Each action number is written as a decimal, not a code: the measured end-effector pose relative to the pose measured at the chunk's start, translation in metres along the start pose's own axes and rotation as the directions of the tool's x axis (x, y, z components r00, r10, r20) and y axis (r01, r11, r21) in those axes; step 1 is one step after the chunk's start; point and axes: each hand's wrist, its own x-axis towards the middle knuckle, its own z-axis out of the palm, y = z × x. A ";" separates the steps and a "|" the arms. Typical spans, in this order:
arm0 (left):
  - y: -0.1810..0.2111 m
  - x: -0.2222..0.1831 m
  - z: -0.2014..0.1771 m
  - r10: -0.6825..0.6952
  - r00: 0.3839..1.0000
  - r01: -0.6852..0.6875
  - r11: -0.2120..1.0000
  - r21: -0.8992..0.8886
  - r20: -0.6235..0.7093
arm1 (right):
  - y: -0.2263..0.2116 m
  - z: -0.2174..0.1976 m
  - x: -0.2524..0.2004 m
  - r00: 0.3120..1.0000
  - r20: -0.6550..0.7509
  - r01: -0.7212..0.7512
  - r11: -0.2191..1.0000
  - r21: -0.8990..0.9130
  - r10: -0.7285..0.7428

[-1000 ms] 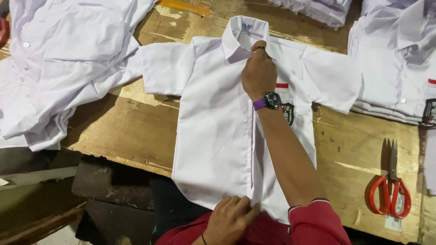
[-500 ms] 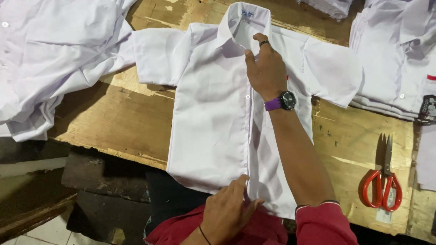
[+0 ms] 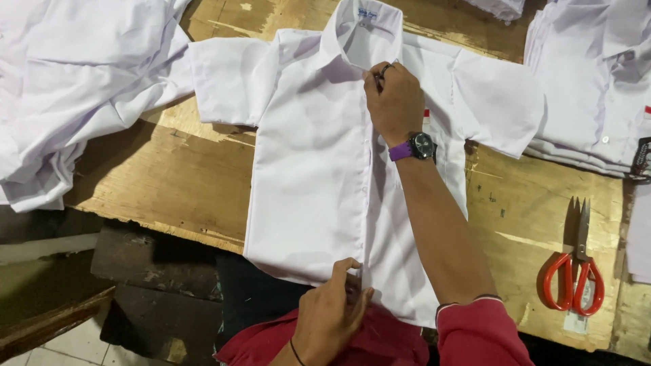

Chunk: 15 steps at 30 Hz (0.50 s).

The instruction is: Folding a white collared shirt and trimming loose threads using scissors on a wooden workbench.

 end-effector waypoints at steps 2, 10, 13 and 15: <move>0.001 -0.002 0.000 -0.005 1.000 0.006 1.000 0.014 -0.005 | -0.001 0.005 -0.001 1.000 -0.022 0.017 1.000 -0.022 -0.018; -0.013 -0.004 0.009 0.000 0.990 -0.019 0.990 0.137 0.140 | 0.001 0.009 0.000 0.995 -0.091 0.021 0.991 -0.131 -0.033; -0.014 0.003 -0.020 0.100 0.993 -0.118 0.922 0.369 0.068 | 0.000 -0.010 -0.001 0.996 0.063 -0.058 0.998 0.002 0.058; -0.003 0.012 -0.053 0.459 0.837 -0.254 0.808 0.532 -0.298 | 0.004 -0.026 -0.005 0.997 0.082 -0.006 0.997 0.081 -0.001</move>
